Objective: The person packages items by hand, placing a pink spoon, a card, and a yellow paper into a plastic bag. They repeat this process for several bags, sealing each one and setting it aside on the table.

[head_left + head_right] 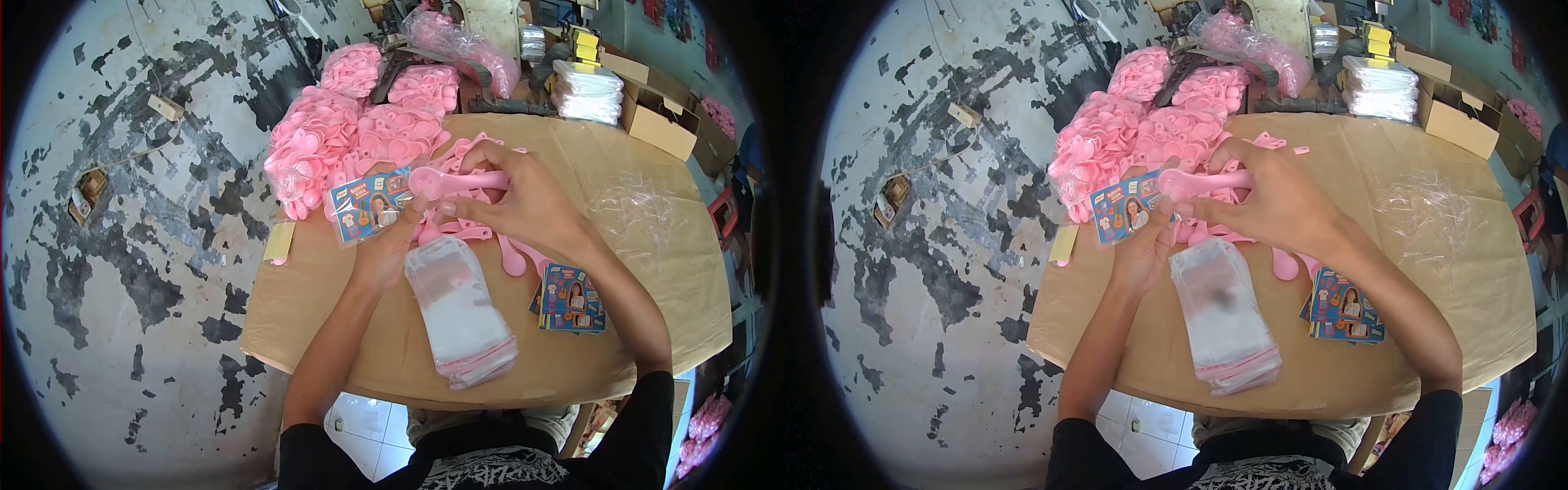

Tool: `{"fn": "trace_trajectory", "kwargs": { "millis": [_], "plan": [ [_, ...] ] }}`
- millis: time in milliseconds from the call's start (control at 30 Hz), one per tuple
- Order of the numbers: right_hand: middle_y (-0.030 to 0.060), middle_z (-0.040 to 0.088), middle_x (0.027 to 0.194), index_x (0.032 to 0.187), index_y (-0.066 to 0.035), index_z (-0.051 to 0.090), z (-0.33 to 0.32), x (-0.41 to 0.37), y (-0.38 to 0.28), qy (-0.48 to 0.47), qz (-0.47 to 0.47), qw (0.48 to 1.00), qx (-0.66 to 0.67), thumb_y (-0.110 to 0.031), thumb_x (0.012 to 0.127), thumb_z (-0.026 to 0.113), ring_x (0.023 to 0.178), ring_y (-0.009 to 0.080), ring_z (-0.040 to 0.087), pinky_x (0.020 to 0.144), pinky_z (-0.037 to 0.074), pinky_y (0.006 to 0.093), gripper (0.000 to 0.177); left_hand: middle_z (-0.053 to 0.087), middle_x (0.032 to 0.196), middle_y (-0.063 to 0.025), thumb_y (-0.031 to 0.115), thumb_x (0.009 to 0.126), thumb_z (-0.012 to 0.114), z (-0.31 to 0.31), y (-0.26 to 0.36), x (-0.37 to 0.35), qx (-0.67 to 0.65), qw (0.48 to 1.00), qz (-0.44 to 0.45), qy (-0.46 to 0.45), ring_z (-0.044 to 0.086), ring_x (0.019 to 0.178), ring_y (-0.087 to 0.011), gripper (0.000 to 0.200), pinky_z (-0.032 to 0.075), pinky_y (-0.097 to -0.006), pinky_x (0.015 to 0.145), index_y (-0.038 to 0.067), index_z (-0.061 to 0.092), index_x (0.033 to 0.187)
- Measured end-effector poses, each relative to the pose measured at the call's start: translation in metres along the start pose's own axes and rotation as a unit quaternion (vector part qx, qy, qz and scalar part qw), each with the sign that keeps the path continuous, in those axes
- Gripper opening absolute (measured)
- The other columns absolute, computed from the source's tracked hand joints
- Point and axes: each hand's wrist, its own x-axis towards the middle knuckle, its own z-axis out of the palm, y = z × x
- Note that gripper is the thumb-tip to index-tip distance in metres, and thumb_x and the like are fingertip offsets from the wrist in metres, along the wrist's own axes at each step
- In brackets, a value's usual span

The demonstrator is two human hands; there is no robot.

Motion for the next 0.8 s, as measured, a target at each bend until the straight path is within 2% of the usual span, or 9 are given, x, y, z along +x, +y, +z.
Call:
{"fn": "trace_trajectory", "kwargs": {
  "millis": [100, 200, 233, 300, 400, 500, 600, 700, 800],
  "plan": [
    [0.0108, 0.065, 0.073, 0.094, -0.001, 0.066, 0.002, 0.001, 0.004, -0.016, 0.024, 0.999, 0.027, -0.021, 0.082, 0.071, 0.064, 0.014, 0.061, 0.057, 0.047, 0.0295, 0.023, 0.06, 0.11, -0.0045, 0.014, 0.093, 0.063, -0.001, -0.004, 0.002, 0.042, 0.999, 0.03, 0.009, 0.06, 0.099, -0.0122, 0.029, 0.051, -0.029, 0.086, 0.004, 0.053, 0.118],
    [0.0092, 0.063, 0.069, 0.091, 0.0, 0.067, 0.001, 0.002, 0.011, -0.018, -0.009, 0.997, 0.077, -0.018, 0.083, 0.069, 0.059, 0.0132, 0.058, 0.054, 0.045, 0.0292, 0.02, 0.06, 0.112, -0.0053, 0.015, 0.093, 0.063, -0.007, -0.009, 0.005, 0.047, 0.998, 0.052, 0.005, 0.061, 0.099, -0.0131, 0.032, 0.053, -0.0293, 0.083, 0.004, 0.051, 0.121],
    [0.0057, 0.061, 0.069, 0.09, 0.001, 0.066, 0.0, 0.003, 0.015, -0.013, -0.028, 0.996, 0.083, -0.016, 0.084, 0.068, 0.06, 0.0103, 0.055, 0.055, 0.044, 0.0274, 0.017, 0.06, 0.113, -0.0057, 0.014, 0.093, 0.063, -0.008, -0.008, 0.006, 0.043, 0.997, 0.056, 0.003, 0.061, 0.1, -0.0136, 0.034, 0.053, -0.0298, 0.084, 0.005, 0.05, 0.123],
    [-0.0014, 0.057, 0.068, 0.087, 0.002, 0.065, -0.001, 0.005, 0.024, -0.003, -0.065, 0.993, 0.096, -0.011, 0.088, 0.065, 0.062, 0.0044, 0.048, 0.055, 0.04, 0.0238, 0.013, 0.059, 0.118, -0.0074, 0.01, 0.092, 0.064, -0.005, 0.002, 0.002, 0.052, 0.999, -0.004, 0.008, 0.059, 0.105, -0.0154, 0.04, 0.051, -0.0326, 0.09, 0.005, 0.046, 0.127],
    [0.0081, 0.062, 0.065, 0.094, 0.002, 0.067, -0.027, 0.007, 0.022, -0.091, 0.051, 0.989, 0.107, -0.019, 0.09, 0.061, 0.055, 0.0116, 0.055, 0.054, 0.044, 0.028, 0.022, 0.056, 0.125, -0.0097, 0.006, 0.091, 0.064, -0.02, 0.004, 0.008, 0.032, 0.999, -0.011, -0.025, 0.056, 0.113, -0.0183, 0.047, 0.048, -0.0365, 0.098, 0.006, 0.04, 0.131],
    [0.0083, 0.061, 0.065, 0.095, 0.002, 0.067, -0.036, 0.006, 0.02, -0.088, 0.049, 0.991, 0.088, -0.026, 0.093, 0.06, 0.056, 0.015, 0.055, 0.055, 0.045, 0.0304, 0.029, 0.053, 0.129, -0.0114, 0.005, 0.091, 0.062, -0.027, 0.005, 0.01, 0.039, 0.998, 0.039, -0.035, 0.054, 0.118, -0.0205, 0.048, 0.046, -0.0384, 0.101, 0.005, 0.039, 0.133],
    [0.01, 0.061, 0.065, 0.097, 0.002, 0.066, -0.019, 0.002, 0.013, -0.028, -0.024, 0.997, 0.064, -0.034, 0.09, 0.063, 0.056, 0.0188, 0.057, 0.056, 0.045, 0.0327, 0.037, 0.052, 0.13, -0.0123, 0.006, 0.091, 0.062, -0.022, 0.006, 0.008, 0.063, 0.996, 0.057, -0.012, 0.053, 0.119, -0.0212, 0.049, 0.046, -0.0381, 0.102, 0.005, 0.039, 0.133],
    [0.0043, 0.056, 0.065, 0.094, 0.003, 0.064, -0.01, -0.004, -0.003, -0.04, -0.02, 0.999, 0.015, -0.027, 0.087, 0.07, 0.058, 0.0074, 0.051, 0.053, 0.04, 0.0252, 0.032, 0.053, 0.128, -0.0117, 0.006, 0.09, 0.064, -0.007, 0.006, 0.005, 0.074, 0.996, 0.035, 0.031, 0.055, 0.117, -0.0208, 0.051, 0.047, -0.0371, 0.099, 0.006, 0.038, 0.134],
    [0.0057, 0.056, 0.06, 0.096, 0.002, 0.065, 0.006, -0.006, 0.001, 0.004, -0.029, 0.999, 0.035, -0.025, 0.084, 0.073, 0.055, 0.0099, 0.056, 0.05, 0.042, 0.0268, 0.031, 0.056, 0.122, -0.0097, 0.009, 0.09, 0.065, -0.008, -0.001, 0.0, 0.082, 0.994, -0.038, 0.062, 0.057, 0.112, -0.019, 0.05, 0.049, -0.035, 0.096, 0.006, 0.038, 0.132]
  ]
}}
